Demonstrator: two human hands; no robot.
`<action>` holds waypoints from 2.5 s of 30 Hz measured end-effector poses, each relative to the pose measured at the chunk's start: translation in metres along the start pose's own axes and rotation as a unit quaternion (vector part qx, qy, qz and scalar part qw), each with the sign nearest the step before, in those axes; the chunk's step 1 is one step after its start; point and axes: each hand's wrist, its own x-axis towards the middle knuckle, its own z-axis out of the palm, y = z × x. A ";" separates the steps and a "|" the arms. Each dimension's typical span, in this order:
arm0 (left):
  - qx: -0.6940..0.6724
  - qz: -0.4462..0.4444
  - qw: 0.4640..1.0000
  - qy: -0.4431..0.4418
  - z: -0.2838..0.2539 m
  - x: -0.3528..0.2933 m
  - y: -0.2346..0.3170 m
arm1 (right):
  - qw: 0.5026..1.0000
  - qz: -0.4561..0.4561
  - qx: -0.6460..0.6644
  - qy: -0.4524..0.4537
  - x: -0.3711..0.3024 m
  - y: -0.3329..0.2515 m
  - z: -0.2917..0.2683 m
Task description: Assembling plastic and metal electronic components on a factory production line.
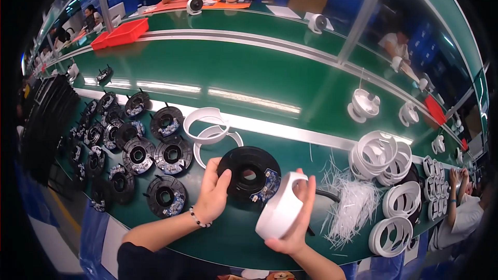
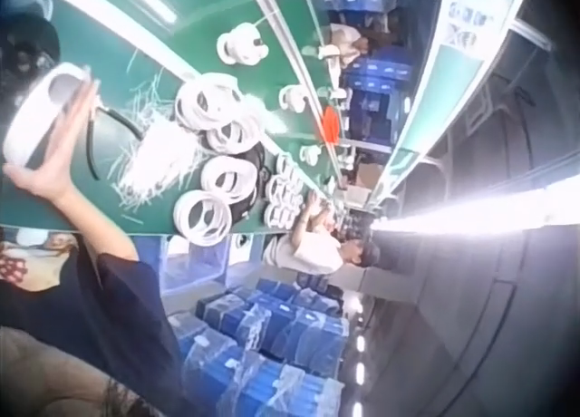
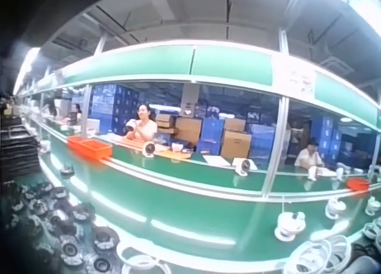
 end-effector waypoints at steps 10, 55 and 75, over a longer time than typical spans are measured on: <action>-0.271 -0.227 0.914 -0.200 0.011 -0.021 -0.011 | 0.989 0.034 -0.137 -0.046 0.003 0.008 -0.011; -0.280 -0.180 0.928 -0.170 -0.002 -0.030 -0.032 | 0.913 0.053 -0.401 -0.046 0.007 0.013 0.032; -0.264 -0.262 0.928 -0.012 0.037 0.039 0.031 | 0.900 -0.177 -0.398 0.027 0.001 -0.024 -0.014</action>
